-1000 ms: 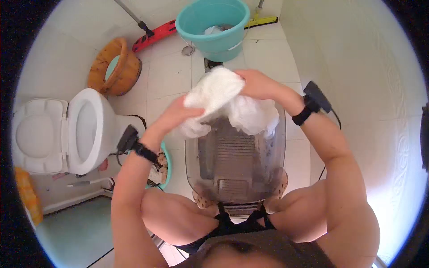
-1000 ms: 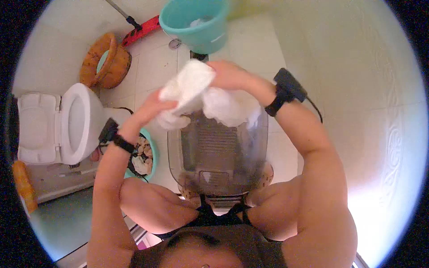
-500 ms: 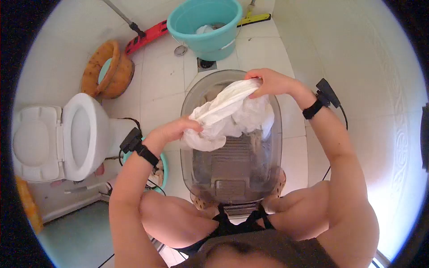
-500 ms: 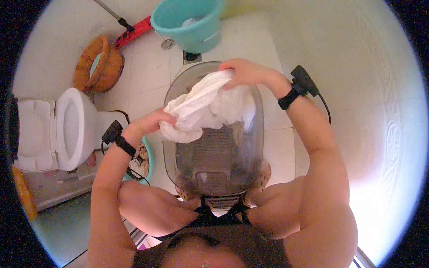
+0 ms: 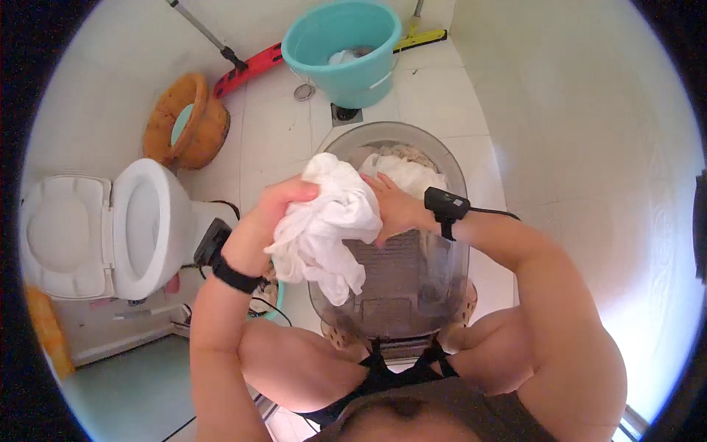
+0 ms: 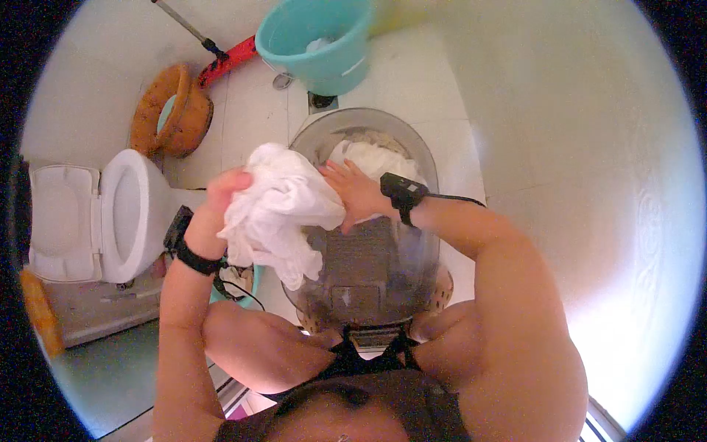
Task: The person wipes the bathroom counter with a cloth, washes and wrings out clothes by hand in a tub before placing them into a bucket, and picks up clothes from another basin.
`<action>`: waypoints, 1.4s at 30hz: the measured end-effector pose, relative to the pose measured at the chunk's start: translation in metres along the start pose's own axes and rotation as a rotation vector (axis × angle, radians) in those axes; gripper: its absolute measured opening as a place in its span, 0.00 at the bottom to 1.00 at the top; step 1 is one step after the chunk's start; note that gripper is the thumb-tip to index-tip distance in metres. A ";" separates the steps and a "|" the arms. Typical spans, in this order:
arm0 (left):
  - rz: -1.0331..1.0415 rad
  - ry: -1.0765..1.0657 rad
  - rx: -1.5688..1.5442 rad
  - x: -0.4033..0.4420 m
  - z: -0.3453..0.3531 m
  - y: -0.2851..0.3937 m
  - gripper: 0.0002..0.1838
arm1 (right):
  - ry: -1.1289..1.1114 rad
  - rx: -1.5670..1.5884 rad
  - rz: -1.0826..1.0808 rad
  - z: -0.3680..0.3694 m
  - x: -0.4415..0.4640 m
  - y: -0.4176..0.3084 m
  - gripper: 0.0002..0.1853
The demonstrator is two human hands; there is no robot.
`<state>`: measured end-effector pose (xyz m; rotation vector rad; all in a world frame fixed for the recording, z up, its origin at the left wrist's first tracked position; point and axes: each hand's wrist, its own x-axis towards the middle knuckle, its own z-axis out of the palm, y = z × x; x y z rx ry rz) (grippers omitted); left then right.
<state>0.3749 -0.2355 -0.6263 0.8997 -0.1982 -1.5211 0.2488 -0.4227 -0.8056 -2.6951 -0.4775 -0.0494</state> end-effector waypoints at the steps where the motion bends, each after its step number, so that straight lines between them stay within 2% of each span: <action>1: 0.000 -0.004 0.004 -0.004 0.006 0.003 0.28 | 0.003 -0.004 0.003 -0.004 0.004 0.001 0.62; 3: 0.107 0.003 -0.117 -0.013 0.015 0.011 0.29 | -0.315 0.685 0.388 -0.013 0.018 0.009 0.41; 4: 0.111 0.004 -0.119 -0.014 0.012 0.013 0.29 | -0.318 0.683 0.385 -0.008 0.022 0.017 0.41; 6: 0.139 0.039 -0.035 -0.011 -0.004 0.017 0.30 | 0.358 0.624 0.141 0.007 0.030 0.033 0.32; 7: 0.139 0.044 -0.042 -0.007 -0.021 0.016 0.30 | 0.313 0.793 0.211 -0.036 0.027 0.021 0.30; 8: 0.044 0.141 0.047 0.000 -0.045 0.009 0.31 | 0.259 0.963 0.288 -0.088 0.023 0.005 0.28; 9: -0.059 0.234 0.137 0.008 -0.065 -0.004 0.33 | 0.282 1.246 0.303 -0.097 0.022 0.011 0.28; 10: -0.066 0.234 0.130 0.019 -0.079 -0.021 0.33 | 0.310 1.526 0.314 -0.105 0.021 0.018 0.28; 12: -0.106 0.289 0.566 0.046 -0.091 -0.046 0.37 | 0.313 1.601 0.358 -0.131 0.016 0.015 0.31; 13: -0.109 0.290 0.566 0.054 -0.087 -0.051 0.37 | 0.307 1.678 0.404 -0.137 0.012 0.017 0.34; 14: -0.049 0.433 0.694 0.061 -0.084 -0.057 0.38 | 0.305 1.680 0.410 -0.125 0.008 0.025 0.34; 15: 0.008 0.575 0.817 0.070 -0.082 -0.065 0.40 | 0.391 1.142 0.429 -0.101 0.003 0.038 0.37; 16: 0.006 0.571 0.809 0.080 -0.084 -0.072 0.40 | 0.446 0.597 0.420 -0.084 0.001 0.050 0.40; 17: 0.199 0.590 1.130 0.092 -0.091 -0.081 0.40 | 0.442 0.595 0.423 -0.070 -0.001 0.055 0.40; 18: 0.398 0.594 1.446 0.104 -0.096 -0.090 0.41 | 0.238 0.385 0.489 -0.056 -0.006 0.053 0.42; 19: 0.391 0.595 1.441 0.120 -0.096 -0.105 0.41 | 0.031 0.178 0.541 -0.039 -0.013 0.052 0.44; 20: 0.344 0.576 1.579 0.134 -0.094 -0.121 0.39 | 0.017 0.183 0.544 -0.027 -0.022 0.049 0.44; 21: 0.297 0.552 1.719 0.146 -0.092 -0.133 0.38 | -0.001 0.012 0.460 -0.016 -0.029 0.046 0.42; 22: 0.292 0.555 1.712 0.154 -0.092 -0.146 0.38 | -0.016 -0.161 0.367 -0.009 -0.031 0.047 0.39; 24: 0.268 0.675 1.904 0.164 -0.094 -0.163 0.34 | -0.025 -0.162 0.358 0.003 -0.027 0.054 0.36; 29: 0.298 0.490 1.833 0.169 -0.132 -0.164 0.32 | 0.020 -0.139 0.341 0.019 -0.009 0.063 0.28; 31: 0.420 0.419 1.781 0.176 -0.151 -0.165 0.33 | -0.061 0.003 0.357 0.028 0.005 0.075 0.24; 32: 0.408 0.419 1.776 0.180 -0.157 -0.169 0.33 | -0.069 0.012 0.357 0.035 0.009 0.082 0.24; 34: 0.413 0.544 1.889 0.180 -0.158 -0.174 0.28 | -0.057 0.044 0.335 0.051 0.011 0.088 0.16; 35: 0.403 0.539 1.886 0.180 -0.158 -0.173 0.28 | -0.061 0.052 0.339 0.058 0.011 0.087 0.16; 37: 0.228 0.426 1.918 0.185 -0.152 -0.158 0.21 | -0.189 0.038 0.432 0.062 0.014 0.086 0.11; 38: 0.251 0.438 1.934 0.187 -0.145 -0.153 0.21 | -0.236 0.019 0.474 0.059 0.018 0.086 0.09; 40: 0.365 0.714 1.545 0.193 -0.130 -0.141 0.12 | -0.316 -0.027 0.555 0.035 0.033 0.082 0.06; 41: 0.403 0.720 1.563 0.187 -0.126 -0.132 0.12 | -0.284 -0.051 0.551 0.019 0.036 0.079 0.06; 42: 0.501 0.501 1.824 0.177 -0.118 -0.121 0.13 | -0.246 -0.031 0.485 -0.005 0.037 0.071 0.07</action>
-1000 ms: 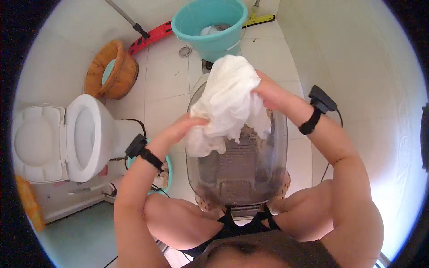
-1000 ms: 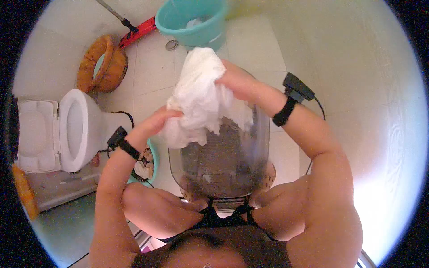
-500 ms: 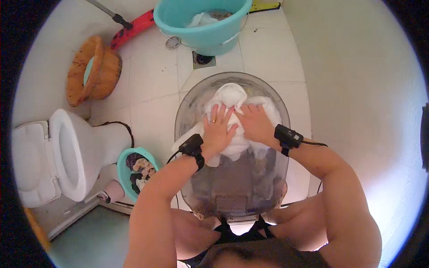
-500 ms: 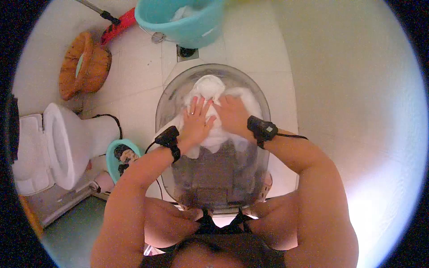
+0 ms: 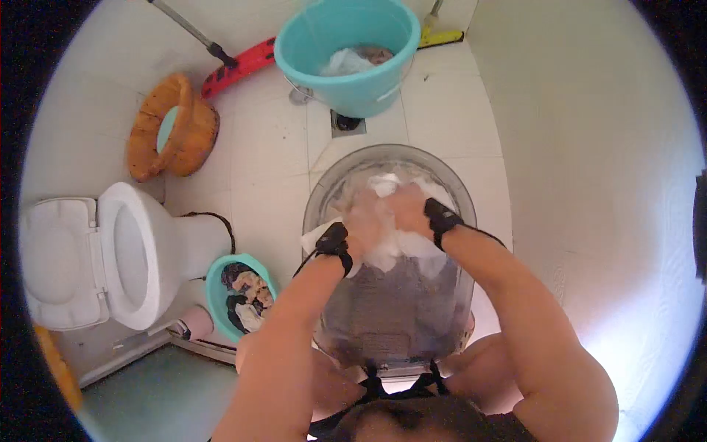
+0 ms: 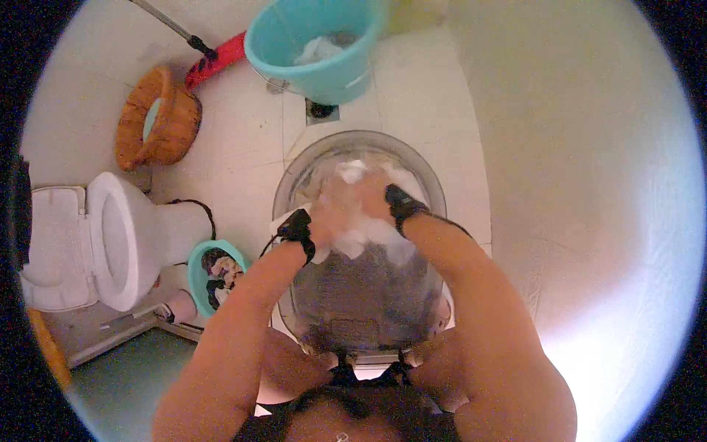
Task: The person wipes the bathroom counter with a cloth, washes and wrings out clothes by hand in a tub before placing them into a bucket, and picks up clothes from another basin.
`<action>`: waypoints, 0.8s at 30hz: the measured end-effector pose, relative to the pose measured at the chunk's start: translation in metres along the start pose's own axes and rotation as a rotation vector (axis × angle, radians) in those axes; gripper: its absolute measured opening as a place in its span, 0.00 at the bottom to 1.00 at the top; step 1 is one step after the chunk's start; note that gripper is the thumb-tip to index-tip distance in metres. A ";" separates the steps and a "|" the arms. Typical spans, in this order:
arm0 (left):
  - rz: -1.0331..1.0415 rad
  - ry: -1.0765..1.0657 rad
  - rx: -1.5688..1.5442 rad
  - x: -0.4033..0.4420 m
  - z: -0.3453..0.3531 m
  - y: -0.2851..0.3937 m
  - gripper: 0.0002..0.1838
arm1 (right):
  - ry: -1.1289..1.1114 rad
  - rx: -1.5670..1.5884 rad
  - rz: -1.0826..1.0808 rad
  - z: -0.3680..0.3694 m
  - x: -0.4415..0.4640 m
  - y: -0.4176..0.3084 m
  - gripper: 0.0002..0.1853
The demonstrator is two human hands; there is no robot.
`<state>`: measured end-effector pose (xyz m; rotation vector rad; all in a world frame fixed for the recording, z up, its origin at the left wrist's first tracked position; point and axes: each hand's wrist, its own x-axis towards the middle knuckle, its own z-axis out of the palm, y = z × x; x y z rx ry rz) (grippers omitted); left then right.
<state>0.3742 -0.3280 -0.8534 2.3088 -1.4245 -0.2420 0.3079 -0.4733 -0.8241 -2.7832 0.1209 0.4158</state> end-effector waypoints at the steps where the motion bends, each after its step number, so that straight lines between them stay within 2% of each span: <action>1: 0.256 -0.074 0.158 -0.004 -0.014 0.004 0.14 | 0.020 0.022 -0.072 -0.012 -0.008 -0.004 0.08; 2: 0.254 -0.071 0.159 -0.006 -0.025 0.006 0.14 | 0.021 0.020 -0.074 -0.010 -0.013 -0.002 0.08; 4: -0.143 -0.329 -0.566 0.004 -0.046 0.001 0.16 | 0.112 0.663 0.018 -0.002 -0.016 0.010 0.13; 5: -0.241 -0.362 -0.857 0.003 -0.030 -0.034 0.25 | 0.088 0.634 -0.048 -0.038 -0.027 0.004 0.19; 7: -0.392 -0.298 -1.047 0.008 -0.082 -0.040 0.26 | 0.100 0.936 -0.111 -0.083 -0.041 -0.016 0.20; 8: -0.393 -0.301 -1.051 0.006 -0.107 -0.036 0.26 | 0.090 0.989 -0.171 -0.114 -0.055 -0.032 0.21; 10: -0.528 -0.168 -1.219 0.004 -0.145 -0.025 0.30 | 0.104 1.135 -0.299 -0.161 -0.076 -0.067 0.23; 13: -0.408 -0.155 -1.390 0.004 -0.153 -0.007 0.31 | 0.137 1.432 -0.495 -0.202 -0.084 -0.090 0.26; 14: -0.406 -0.158 -1.404 0.004 -0.155 -0.010 0.31 | 0.133 1.427 -0.482 -0.220 -0.083 -0.095 0.26; 16: -0.305 -0.263 -1.619 0.002 -0.144 -0.019 0.33 | 0.164 1.199 -0.627 -0.240 -0.075 -0.087 0.28; 17: -0.310 -0.264 -1.617 0.001 -0.138 -0.022 0.33 | 0.146 1.114 -0.682 -0.239 -0.072 -0.074 0.25; 18: -0.432 -0.247 -1.610 0.000 -0.136 -0.023 0.34 | 0.144 1.116 -0.684 -0.236 -0.070 -0.063 0.25; 20: -0.665 -0.201 -1.594 -0.002 -0.136 -0.027 0.35 | 0.057 0.848 -0.443 -0.219 -0.060 -0.042 0.24; 21: -0.666 -0.198 -1.600 -0.004 -0.130 -0.034 0.35 | 0.061 0.743 -0.376 -0.204 -0.053 -0.032 0.25; 22: -0.671 -0.207 -1.243 -0.008 -0.114 -0.044 0.35 | 0.069 0.640 -0.307 -0.185 -0.047 -0.020 0.26; 24: -0.641 -0.217 -0.532 -0.016 -0.088 -0.058 0.37 | -0.030 0.575 -0.315 -0.146 -0.037 0.001 0.30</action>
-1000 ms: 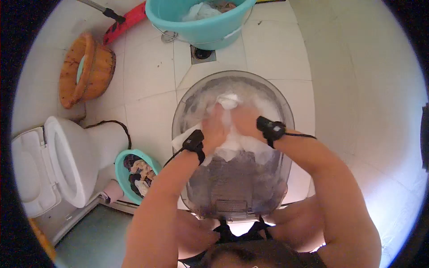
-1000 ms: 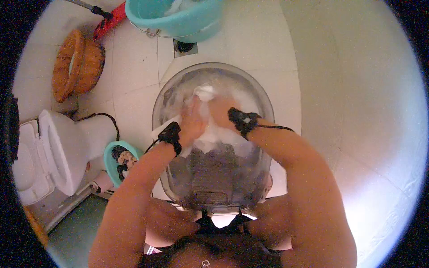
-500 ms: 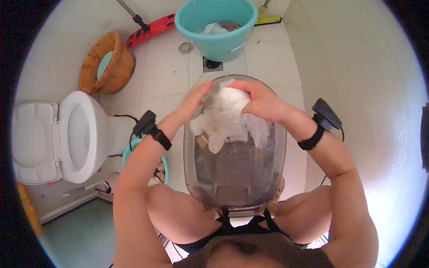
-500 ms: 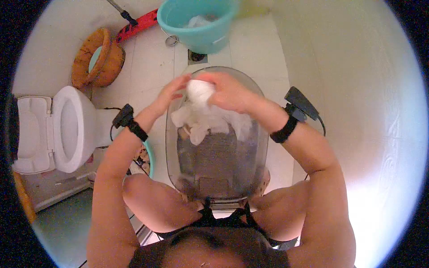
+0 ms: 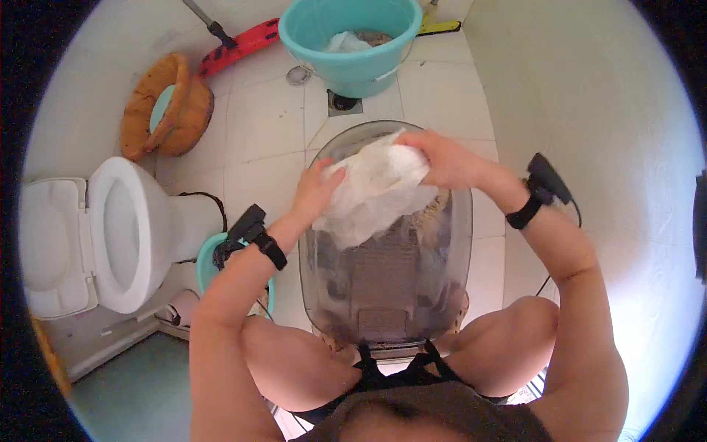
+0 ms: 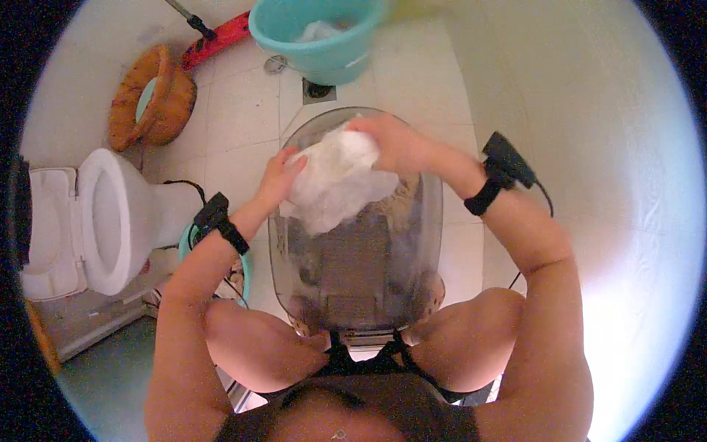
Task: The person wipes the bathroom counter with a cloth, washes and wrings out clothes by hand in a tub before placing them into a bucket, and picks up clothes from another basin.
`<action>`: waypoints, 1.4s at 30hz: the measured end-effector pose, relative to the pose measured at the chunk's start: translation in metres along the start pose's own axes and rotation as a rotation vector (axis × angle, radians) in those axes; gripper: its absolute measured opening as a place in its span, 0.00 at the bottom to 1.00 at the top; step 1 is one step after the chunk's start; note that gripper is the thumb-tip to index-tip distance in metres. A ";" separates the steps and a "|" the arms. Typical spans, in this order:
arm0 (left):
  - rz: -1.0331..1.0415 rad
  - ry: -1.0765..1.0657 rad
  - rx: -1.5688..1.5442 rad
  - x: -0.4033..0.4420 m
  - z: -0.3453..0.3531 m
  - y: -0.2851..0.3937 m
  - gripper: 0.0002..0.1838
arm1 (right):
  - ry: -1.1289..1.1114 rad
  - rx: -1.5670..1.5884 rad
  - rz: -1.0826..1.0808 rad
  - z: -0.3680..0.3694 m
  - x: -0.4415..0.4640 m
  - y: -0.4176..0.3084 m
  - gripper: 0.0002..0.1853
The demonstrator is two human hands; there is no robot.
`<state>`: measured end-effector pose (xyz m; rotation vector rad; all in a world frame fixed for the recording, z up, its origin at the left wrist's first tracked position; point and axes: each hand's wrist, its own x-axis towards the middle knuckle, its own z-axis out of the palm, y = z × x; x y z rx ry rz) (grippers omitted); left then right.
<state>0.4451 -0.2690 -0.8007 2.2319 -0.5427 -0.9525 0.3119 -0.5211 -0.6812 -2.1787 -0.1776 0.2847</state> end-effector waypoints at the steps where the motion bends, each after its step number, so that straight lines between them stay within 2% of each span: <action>1: -0.004 -0.008 0.000 -0.007 0.006 0.003 0.37 | -0.001 0.006 0.007 0.015 -0.003 0.019 0.30; 3: 0.451 0.216 0.452 -0.026 0.030 0.021 0.38 | 0.024 -0.356 0.071 0.053 -0.013 0.051 0.34; 6: 0.365 0.112 0.571 -0.022 0.083 0.027 0.35 | 0.132 -0.379 0.190 0.100 -0.016 0.073 0.38; 8: 0.412 0.125 0.605 -0.017 0.093 0.018 0.35 | 0.103 -0.367 0.170 0.111 -0.017 0.082 0.38; 12: 0.485 0.110 0.612 -0.002 0.108 0.001 0.35 | 0.060 -0.506 0.270 0.123 -0.006 0.090 0.32; 14: 0.474 0.089 0.583 0.007 0.111 -0.010 0.35 | 0.065 -0.512 0.204 0.125 0.006 0.101 0.27; 16: 0.469 0.074 0.556 0.017 0.115 -0.021 0.35 | 0.125 -0.492 0.155 0.130 0.014 0.113 0.27; 18: 0.540 0.133 0.318 0.025 0.121 -0.031 0.36 | 0.193 -0.475 0.111 0.140 0.022 0.128 0.27; 20: 0.481 0.104 0.312 0.032 0.126 -0.039 0.36 | 0.140 -0.482 0.177 0.153 0.033 0.147 0.19; 26: 0.332 0.068 0.367 0.006 0.103 0.018 0.35 | 0.020 -0.271 0.113 0.109 0.043 0.114 0.11; 30: 0.328 0.130 0.448 -0.009 0.092 0.046 0.33 | 0.066 -0.264 0.070 0.096 0.024 0.110 0.15; 31: 0.331 0.136 0.450 -0.010 0.093 0.040 0.33 | 0.090 -0.151 0.149 0.083 0.025 0.106 0.17; 32: 0.095 0.119 -0.124 -0.007 0.091 0.034 0.33 | 0.114 -0.040 0.229 0.073 0.023 0.100 0.19; 33: -0.145 0.090 -0.700 -0.008 0.089 0.034 0.33 | 0.072 0.088 0.404 0.040 0.014 0.047 0.22; 34: -0.131 0.096 -0.708 -0.022 0.079 0.047 0.33 | 0.075 0.073 0.398 0.026 0.004 0.025 0.22; 36: -0.354 -0.092 -1.400 -0.068 0.051 0.085 0.32 | 0.312 0.299 0.178 0.014 -0.011 -0.010 0.24; 38: -0.378 -0.133 -1.489 -0.099 0.048 0.103 0.32 | 0.311 0.404 -0.112 0.003 -0.024 -0.065 0.25; 40: -0.399 -0.182 -1.572 -0.105 0.056 0.113 0.32 | 0.291 0.433 -0.205 -0.001 -0.043 -0.126 0.23; 42: 0.497 -0.320 -1.623 -0.088 0.068 0.118 0.29 | 0.153 0.267 -0.307 0.002 -0.065 -0.160 0.22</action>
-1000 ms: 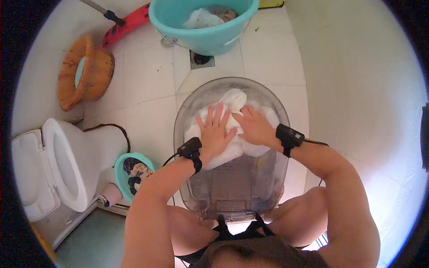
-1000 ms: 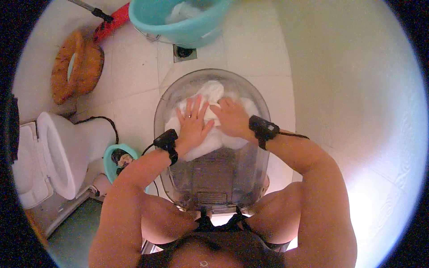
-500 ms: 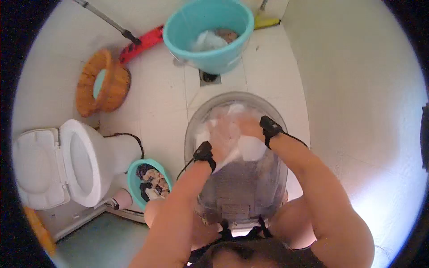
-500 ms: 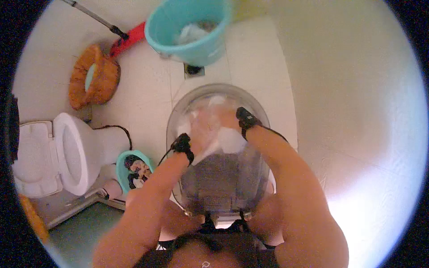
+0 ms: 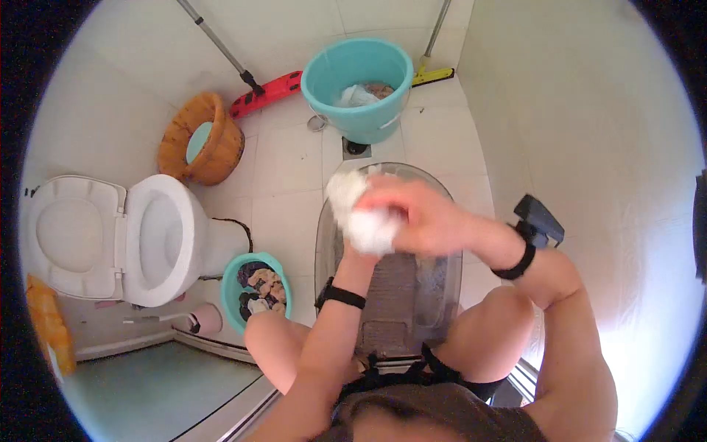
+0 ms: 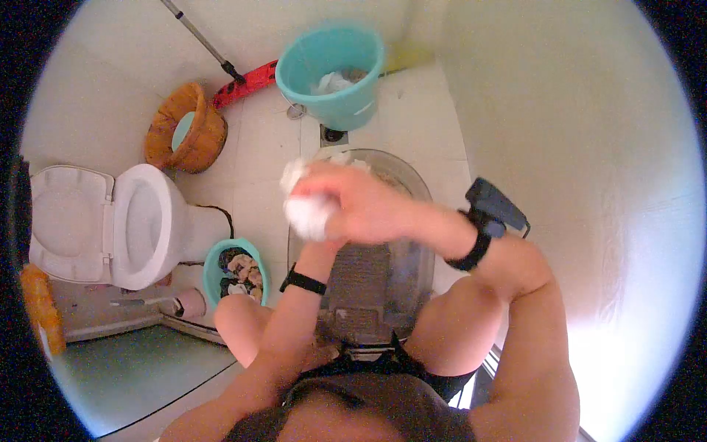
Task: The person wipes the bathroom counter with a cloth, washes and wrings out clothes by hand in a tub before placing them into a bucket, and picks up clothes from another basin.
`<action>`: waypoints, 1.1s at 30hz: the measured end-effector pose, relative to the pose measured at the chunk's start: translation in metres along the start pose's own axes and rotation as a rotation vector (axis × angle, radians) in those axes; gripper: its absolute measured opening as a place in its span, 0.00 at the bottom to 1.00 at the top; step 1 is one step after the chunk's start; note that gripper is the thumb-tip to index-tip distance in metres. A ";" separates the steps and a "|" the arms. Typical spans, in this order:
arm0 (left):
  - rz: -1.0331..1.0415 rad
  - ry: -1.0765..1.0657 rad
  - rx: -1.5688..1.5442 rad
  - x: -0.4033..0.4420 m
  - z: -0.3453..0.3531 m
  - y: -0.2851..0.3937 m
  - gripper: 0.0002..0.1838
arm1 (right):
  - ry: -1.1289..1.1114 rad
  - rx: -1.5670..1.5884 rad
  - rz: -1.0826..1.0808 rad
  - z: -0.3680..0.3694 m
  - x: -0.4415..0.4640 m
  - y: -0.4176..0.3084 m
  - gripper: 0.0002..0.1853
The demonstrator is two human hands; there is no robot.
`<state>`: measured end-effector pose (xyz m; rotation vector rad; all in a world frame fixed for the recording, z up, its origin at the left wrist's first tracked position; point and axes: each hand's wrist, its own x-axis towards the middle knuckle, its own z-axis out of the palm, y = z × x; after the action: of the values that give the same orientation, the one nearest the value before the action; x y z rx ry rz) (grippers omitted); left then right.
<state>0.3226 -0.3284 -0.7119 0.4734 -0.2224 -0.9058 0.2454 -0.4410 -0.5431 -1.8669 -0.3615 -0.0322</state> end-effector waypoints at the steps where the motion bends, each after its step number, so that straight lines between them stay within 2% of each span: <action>1: 0.052 -0.091 -0.055 -0.004 0.001 0.000 0.29 | -0.019 0.000 -0.061 0.013 -0.010 -0.005 0.20; 2: 0.034 -0.061 -0.109 -0.007 0.002 -0.002 0.29 | -0.041 0.000 -0.121 0.025 -0.021 -0.009 0.19; 5: 0.025 0.023 -0.192 -0.017 -0.007 0.002 0.28 | -0.229 0.005 -0.060 0.031 -0.047 -0.026 0.20; 6: 0.034 0.058 -0.207 -0.018 -0.013 0.002 0.27 | -0.231 0.004 -0.060 0.022 -0.054 -0.032 0.20; 8: 0.061 0.125 -0.236 -0.013 -0.025 0.004 0.27 | -0.242 0.024 0.083 -0.007 -0.068 -0.040 0.21; 10: 0.057 0.232 -0.250 -0.012 -0.032 0.001 0.26 | -0.081 0.186 0.092 -0.034 -0.082 -0.018 0.25; 11: -0.007 0.329 -0.265 -0.015 -0.030 0.002 0.25 | 0.072 0.295 0.160 -0.052 -0.084 -0.005 0.28; 12: -0.010 0.327 -0.263 -0.020 -0.021 0.005 0.25 | 0.227 0.404 0.227 -0.068 -0.081 0.010 0.30; 14: -0.098 0.291 -0.279 -0.024 0.016 0.017 0.27 | 0.405 0.597 0.216 -0.098 -0.057 0.036 0.34; 16: -0.127 0.218 -0.287 -0.028 0.037 0.019 0.28 | 0.577 0.456 0.301 -0.101 -0.032 0.105 0.30; 18: -0.128 0.189 -0.294 -0.031 0.058 0.017 0.30 | 0.618 0.356 0.495 -0.087 -0.018 0.153 0.28; 20: -0.123 0.164 -0.338 -0.037 0.070 0.014 0.31 | 0.547 0.590 0.545 -0.054 -0.017 0.196 0.26; 22: -0.119 0.155 -0.383 -0.042 0.074 0.011 0.31 | 0.150 0.819 0.382 -0.026 -0.019 0.169 0.22; 25: -0.121 0.108 -0.434 -0.046 0.075 0.006 0.36 | 0.174 0.986 0.389 -0.012 -0.027 0.152 0.21; 27: -0.112 -0.051 -0.475 -0.053 0.072 -0.003 0.44 | 0.208 1.161 0.404 -0.002 -0.033 0.143 0.21; 29: -0.130 -0.049 -0.439 -0.061 0.070 -0.005 0.46 | 0.236 1.254 0.415 -0.002 -0.035 0.130 0.20; 31: -0.139 -0.051 -0.404 -0.069 0.062 -0.008 0.48 | 0.293 1.343 0.607 -0.017 -0.018 0.112 0.19; 32: -0.238 0.122 -0.237 -0.073 0.047 -0.014 0.45 | 0.291 1.346 0.612 -0.020 -0.011 0.123 0.19; 33: -0.335 0.293 -0.067 -0.075 0.035 -0.018 0.43 | 0.252 1.025 0.578 -0.021 -0.003 0.141 0.21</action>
<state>0.2515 -0.2890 -0.6890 0.5842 0.1591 -1.1518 0.2831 -0.5006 -0.6666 -0.8712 0.3162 0.2631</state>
